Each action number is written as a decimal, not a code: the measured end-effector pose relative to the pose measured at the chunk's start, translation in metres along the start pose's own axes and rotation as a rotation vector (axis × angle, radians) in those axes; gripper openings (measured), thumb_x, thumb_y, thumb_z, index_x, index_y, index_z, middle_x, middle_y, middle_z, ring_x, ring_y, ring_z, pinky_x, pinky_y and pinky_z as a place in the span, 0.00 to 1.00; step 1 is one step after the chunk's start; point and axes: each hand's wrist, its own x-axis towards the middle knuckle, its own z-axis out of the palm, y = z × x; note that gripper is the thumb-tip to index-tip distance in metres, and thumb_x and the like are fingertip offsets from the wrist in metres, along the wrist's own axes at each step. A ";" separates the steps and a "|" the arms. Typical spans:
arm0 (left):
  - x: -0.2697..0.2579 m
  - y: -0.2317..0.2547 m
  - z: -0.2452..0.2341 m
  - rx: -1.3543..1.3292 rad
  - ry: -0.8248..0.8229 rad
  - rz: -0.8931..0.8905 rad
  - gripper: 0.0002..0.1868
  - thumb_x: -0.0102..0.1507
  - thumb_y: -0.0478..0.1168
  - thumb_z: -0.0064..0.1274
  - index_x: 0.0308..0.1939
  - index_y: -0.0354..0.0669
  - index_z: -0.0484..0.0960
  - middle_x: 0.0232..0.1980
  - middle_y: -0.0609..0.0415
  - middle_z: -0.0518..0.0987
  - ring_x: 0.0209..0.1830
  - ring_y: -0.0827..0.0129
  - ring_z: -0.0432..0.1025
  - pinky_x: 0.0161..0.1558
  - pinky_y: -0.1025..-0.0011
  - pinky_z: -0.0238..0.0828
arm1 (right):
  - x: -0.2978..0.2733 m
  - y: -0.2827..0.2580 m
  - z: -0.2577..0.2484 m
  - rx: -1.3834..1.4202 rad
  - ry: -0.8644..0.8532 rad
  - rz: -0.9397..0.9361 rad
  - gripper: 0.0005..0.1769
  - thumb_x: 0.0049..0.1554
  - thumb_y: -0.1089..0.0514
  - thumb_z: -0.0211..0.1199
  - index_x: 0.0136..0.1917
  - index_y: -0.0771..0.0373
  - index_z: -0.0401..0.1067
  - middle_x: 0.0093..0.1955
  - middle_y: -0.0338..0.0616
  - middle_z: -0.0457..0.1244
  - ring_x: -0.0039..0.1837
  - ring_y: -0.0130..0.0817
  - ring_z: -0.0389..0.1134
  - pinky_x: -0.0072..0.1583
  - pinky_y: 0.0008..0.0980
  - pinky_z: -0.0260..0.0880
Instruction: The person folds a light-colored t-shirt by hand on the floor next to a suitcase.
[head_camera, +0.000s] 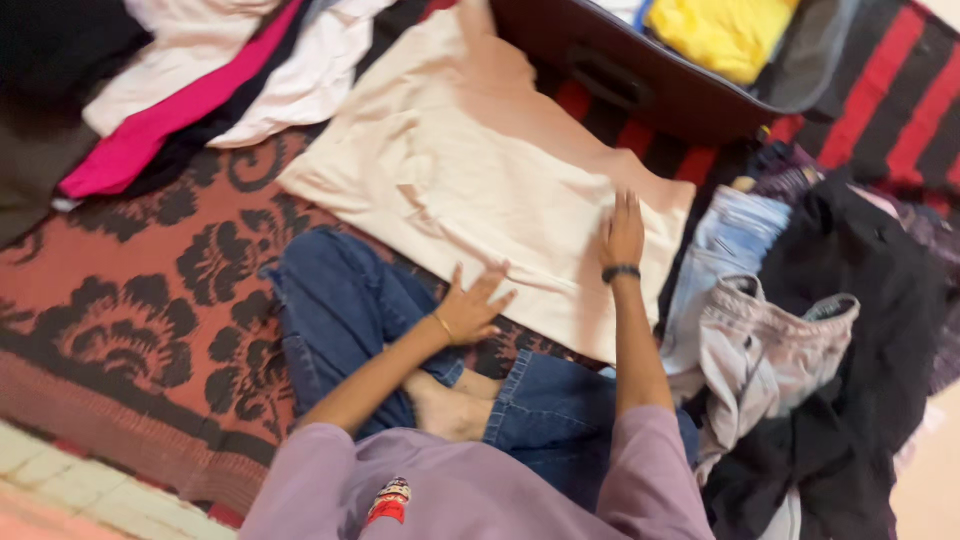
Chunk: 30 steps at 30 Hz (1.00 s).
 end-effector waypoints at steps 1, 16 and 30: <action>-0.012 -0.018 -0.018 0.066 -0.018 -0.037 0.46 0.57 0.59 0.60 0.76 0.55 0.62 0.83 0.39 0.45 0.83 0.49 0.39 0.65 0.19 0.38 | -0.017 -0.001 0.000 0.008 -0.004 -0.022 0.30 0.67 0.59 0.53 0.80 0.68 0.57 0.81 0.62 0.51 0.81 0.61 0.50 0.78 0.50 0.50; -0.059 -0.312 -0.132 0.002 0.717 -0.396 0.18 0.60 0.41 0.60 0.53 0.43 0.80 0.54 0.44 0.80 0.55 0.47 0.72 0.56 0.48 0.65 | 0.001 -0.121 0.066 0.260 0.062 0.124 0.17 0.59 0.66 0.55 0.60 0.61 0.75 0.57 0.50 0.70 0.56 0.46 0.72 0.59 0.41 0.72; 0.117 -0.343 -0.084 -0.161 0.021 -0.558 0.24 0.63 0.49 0.60 0.58 0.42 0.75 0.57 0.37 0.77 0.58 0.42 0.72 0.53 0.37 0.66 | 0.060 -0.250 0.153 0.395 -0.316 0.294 0.19 0.49 0.51 0.71 0.50 0.62 0.74 0.49 0.53 0.68 0.51 0.49 0.71 0.54 0.44 0.72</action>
